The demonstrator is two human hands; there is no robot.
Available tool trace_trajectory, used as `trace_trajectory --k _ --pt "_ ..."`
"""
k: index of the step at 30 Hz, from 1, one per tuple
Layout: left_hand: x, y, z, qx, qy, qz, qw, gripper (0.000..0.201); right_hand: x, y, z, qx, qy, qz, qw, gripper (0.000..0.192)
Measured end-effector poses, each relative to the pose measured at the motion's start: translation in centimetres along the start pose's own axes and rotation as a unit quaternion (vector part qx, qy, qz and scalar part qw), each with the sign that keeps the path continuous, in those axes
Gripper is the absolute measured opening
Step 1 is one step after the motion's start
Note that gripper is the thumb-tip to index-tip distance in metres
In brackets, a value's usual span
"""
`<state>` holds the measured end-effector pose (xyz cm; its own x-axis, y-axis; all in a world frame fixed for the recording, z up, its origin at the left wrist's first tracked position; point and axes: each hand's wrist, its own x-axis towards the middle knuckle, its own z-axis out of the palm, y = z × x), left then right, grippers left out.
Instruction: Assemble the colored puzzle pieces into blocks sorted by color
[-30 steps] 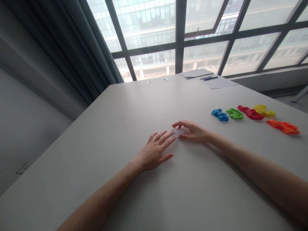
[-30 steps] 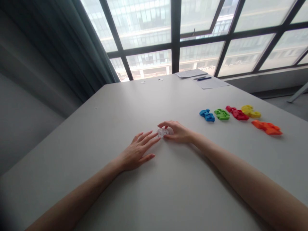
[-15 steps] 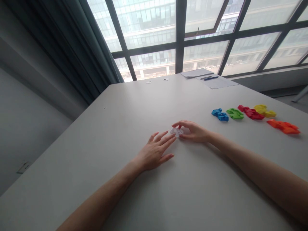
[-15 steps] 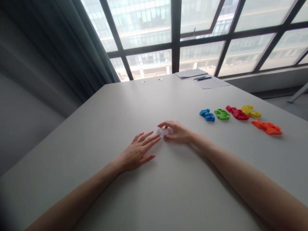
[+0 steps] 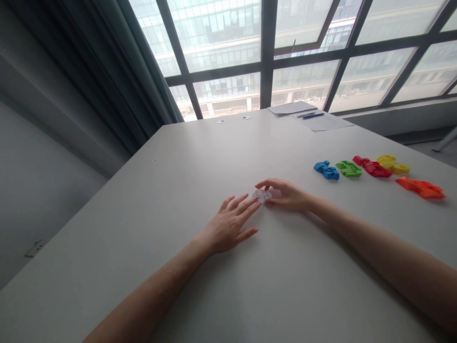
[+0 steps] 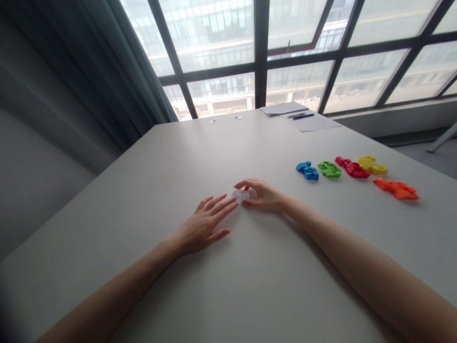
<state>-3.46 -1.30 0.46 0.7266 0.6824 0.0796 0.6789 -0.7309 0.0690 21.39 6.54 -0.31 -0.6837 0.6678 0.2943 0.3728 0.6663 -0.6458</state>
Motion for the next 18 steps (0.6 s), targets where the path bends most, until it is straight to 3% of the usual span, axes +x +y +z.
trace_trajectory --k 4,18 --pt "-0.09 -0.07 0.18 0.001 0.005 0.005 1.000 0.055 0.04 -0.04 -0.09 0.010 -0.013 0.011 1.000 0.045" --pt "-0.09 -0.07 0.09 -0.028 0.011 0.006 1.000 0.057 0.15 -0.64 -0.21 0.014 -0.009 0.021 1.000 0.040"
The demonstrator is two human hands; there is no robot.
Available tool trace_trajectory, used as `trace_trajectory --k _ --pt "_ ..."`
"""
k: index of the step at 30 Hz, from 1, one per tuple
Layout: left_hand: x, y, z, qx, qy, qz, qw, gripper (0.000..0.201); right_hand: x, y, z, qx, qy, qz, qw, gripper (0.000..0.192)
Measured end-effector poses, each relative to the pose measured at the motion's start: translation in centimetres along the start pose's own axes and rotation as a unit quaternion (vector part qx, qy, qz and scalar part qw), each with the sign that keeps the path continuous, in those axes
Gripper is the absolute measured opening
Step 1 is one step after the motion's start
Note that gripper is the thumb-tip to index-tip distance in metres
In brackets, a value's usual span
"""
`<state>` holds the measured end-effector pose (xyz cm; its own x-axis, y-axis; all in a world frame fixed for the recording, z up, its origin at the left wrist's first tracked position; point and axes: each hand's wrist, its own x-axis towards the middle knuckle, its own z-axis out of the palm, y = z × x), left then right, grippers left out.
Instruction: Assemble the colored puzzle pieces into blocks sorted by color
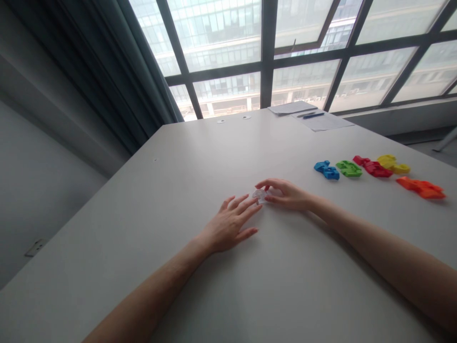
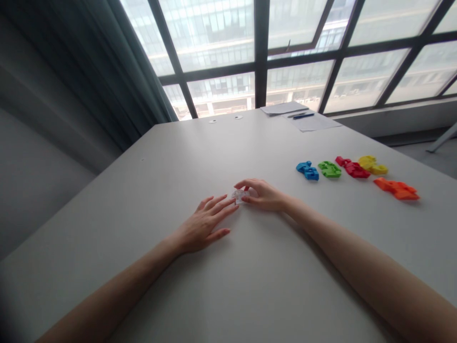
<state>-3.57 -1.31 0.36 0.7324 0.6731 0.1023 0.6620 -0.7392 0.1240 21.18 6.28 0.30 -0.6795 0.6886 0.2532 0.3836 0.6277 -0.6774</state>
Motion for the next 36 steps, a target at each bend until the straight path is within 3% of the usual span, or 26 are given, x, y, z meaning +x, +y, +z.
trace_trajectory --k 12,30,36 --pt "0.11 0.14 -0.33 -0.004 -0.016 -0.002 1.000 0.056 -0.19 0.38 -0.09 -0.015 -0.011 -0.009 1.000 0.045" --pt "0.06 0.11 -0.25 -0.025 0.002 -0.003 1.000 0.059 0.05 -0.04 0.19 -0.023 0.012 0.005 1.000 0.030" --pt "0.03 0.13 -0.27 -0.028 0.001 -0.006 1.000 0.057 0.05 -0.15 0.05 -0.007 0.007 0.017 1.000 0.034"
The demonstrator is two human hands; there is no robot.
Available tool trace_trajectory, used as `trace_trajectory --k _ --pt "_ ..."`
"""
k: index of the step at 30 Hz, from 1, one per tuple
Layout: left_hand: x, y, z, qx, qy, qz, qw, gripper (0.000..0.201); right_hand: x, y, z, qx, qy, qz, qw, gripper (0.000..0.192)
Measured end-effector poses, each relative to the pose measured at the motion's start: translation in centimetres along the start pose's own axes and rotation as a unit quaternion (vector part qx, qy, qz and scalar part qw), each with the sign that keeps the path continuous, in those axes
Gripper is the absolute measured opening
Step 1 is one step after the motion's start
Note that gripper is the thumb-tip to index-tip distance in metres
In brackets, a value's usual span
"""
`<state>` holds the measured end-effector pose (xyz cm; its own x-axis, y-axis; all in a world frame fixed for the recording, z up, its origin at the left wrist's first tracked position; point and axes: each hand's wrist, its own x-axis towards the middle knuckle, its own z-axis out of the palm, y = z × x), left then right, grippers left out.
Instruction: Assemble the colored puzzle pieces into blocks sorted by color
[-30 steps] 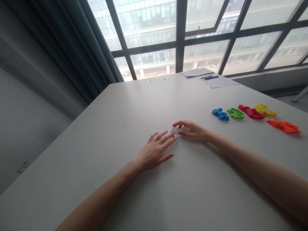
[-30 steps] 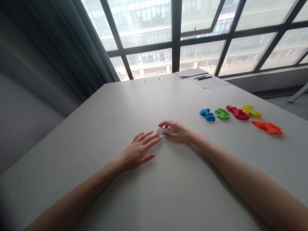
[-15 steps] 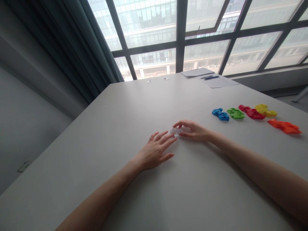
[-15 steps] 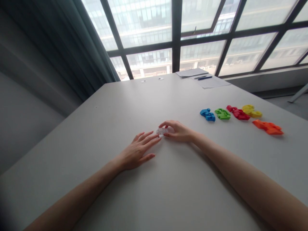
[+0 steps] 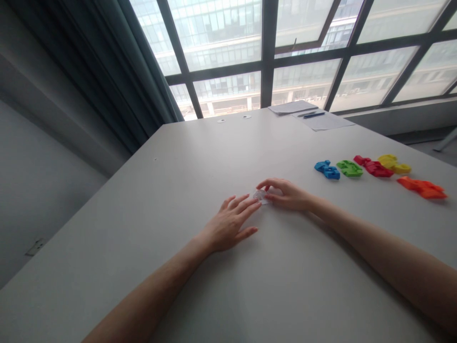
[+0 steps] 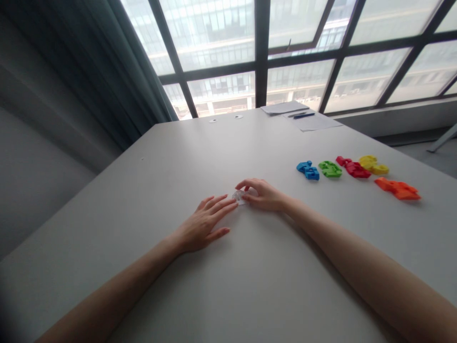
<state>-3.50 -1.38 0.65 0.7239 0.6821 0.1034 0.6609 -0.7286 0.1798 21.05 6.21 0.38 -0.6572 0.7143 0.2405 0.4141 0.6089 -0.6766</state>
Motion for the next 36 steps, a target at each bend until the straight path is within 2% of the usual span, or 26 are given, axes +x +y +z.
trace_trajectory --k 7,13,21,31,36 --pt "-0.1 0.0 0.1 -0.017 0.063 0.008 0.998 0.047 -0.1 0.5 -1.1 0.045 -0.076 0.004 0.996 0.060" --pt "-0.1 0.1 0.1 -0.028 0.096 -0.010 0.995 0.038 -0.3 0.8 -0.5 -0.017 -0.051 -0.003 0.999 0.047" --pt "-0.3 -0.1 0.4 -0.021 0.117 -0.037 0.992 0.034 -0.2 0.7 -0.2 -0.049 -0.043 -0.038 0.997 0.047" --pt "-0.1 -0.4 0.8 -0.010 0.170 -0.099 0.980 0.028 -0.1 0.4 0.4 -0.078 -0.021 -0.045 0.996 0.046" --pt "-0.1 -0.5 0.9 -0.013 0.178 -0.108 0.978 0.026 -0.1 1.4 -0.6 -0.096 -0.014 -0.031 0.995 0.047"
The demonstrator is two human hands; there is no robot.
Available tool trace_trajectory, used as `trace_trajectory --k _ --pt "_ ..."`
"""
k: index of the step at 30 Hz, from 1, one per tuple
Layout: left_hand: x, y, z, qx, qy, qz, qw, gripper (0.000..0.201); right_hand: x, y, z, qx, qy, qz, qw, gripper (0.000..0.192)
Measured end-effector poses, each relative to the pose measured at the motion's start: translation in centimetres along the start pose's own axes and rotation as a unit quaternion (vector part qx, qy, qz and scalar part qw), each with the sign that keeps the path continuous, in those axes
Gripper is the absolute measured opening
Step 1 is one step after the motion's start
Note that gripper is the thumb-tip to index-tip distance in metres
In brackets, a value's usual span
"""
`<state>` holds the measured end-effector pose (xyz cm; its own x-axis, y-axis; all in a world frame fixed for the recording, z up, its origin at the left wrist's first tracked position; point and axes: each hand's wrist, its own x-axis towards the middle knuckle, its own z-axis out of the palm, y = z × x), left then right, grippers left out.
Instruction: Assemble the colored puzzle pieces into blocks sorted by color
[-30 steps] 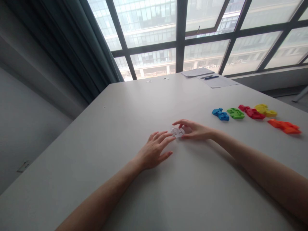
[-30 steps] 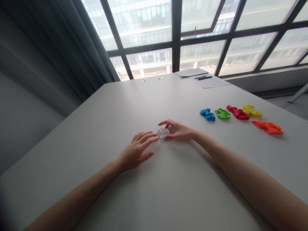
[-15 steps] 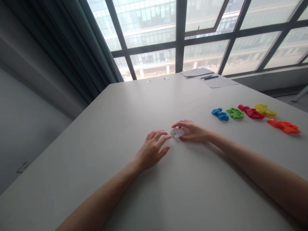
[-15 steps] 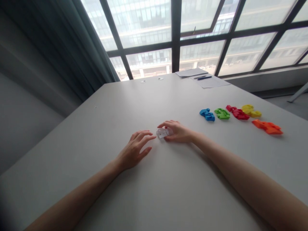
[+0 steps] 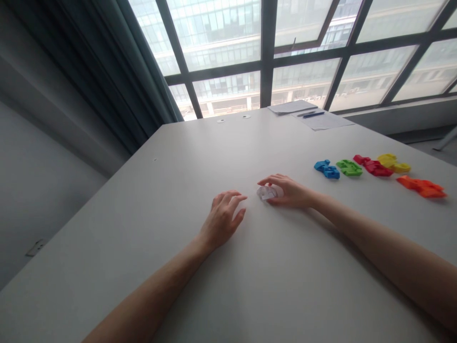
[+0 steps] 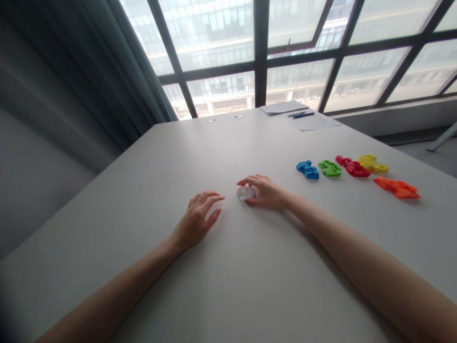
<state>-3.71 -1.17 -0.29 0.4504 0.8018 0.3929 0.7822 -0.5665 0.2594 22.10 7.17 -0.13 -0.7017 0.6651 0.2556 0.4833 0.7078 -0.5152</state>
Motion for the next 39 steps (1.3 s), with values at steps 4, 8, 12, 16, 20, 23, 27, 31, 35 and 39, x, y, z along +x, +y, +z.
trace_trajectory --k 4,8,12,16,20,23,27,31,35,39 --pt "0.0 0.0 0.1 -0.005 0.002 0.001 1.000 0.026 -0.4 1.3 -1.4 -0.024 -0.009 0.042 0.999 0.051" --pt "0.0 -0.1 0.2 -0.009 0.004 -0.001 1.000 0.026 -0.9 1.8 -2.5 -0.043 -0.025 0.072 0.996 0.053" --pt "0.0 -0.1 0.3 -0.004 0.005 -0.004 1.000 0.026 -1.0 1.3 -3.2 -0.049 -0.050 0.084 0.994 0.061" --pt "0.1 -0.1 0.3 0.007 0.002 -0.021 1.000 0.025 -1.1 0.3 -3.6 -0.084 -0.042 0.068 0.993 0.063" --pt "0.2 0.0 0.4 0.014 -0.009 -0.037 0.999 0.027 -2.9 0.1 -3.0 -0.141 -0.016 0.095 0.985 0.069" --pt "0.2 0.0 0.4 0.009 -0.025 -0.041 0.999 0.028 -5.0 0.7 -2.3 -0.156 0.010 0.133 0.979 0.072" --pt "0.1 -0.1 0.4 -0.002 -0.034 -0.043 0.999 0.030 -6.7 1.4 -1.5 -0.173 0.033 0.148 0.973 0.063" --pt "0.1 -0.1 0.4 0.000 -0.041 -0.044 0.998 0.031 -6.8 1.2 -1.4 -0.172 0.041 0.133 0.975 0.054" --pt "0.1 0.0 0.4 0.001 -0.048 -0.047 0.998 0.034 -6.7 1.2 -1.4 -0.172 0.048 0.127 0.976 0.052" --pt "0.2 0.0 0.3 0.005 -0.048 -0.040 0.998 0.032 -6.8 1.3 -1.4 -0.171 0.052 0.124 0.976 0.051"
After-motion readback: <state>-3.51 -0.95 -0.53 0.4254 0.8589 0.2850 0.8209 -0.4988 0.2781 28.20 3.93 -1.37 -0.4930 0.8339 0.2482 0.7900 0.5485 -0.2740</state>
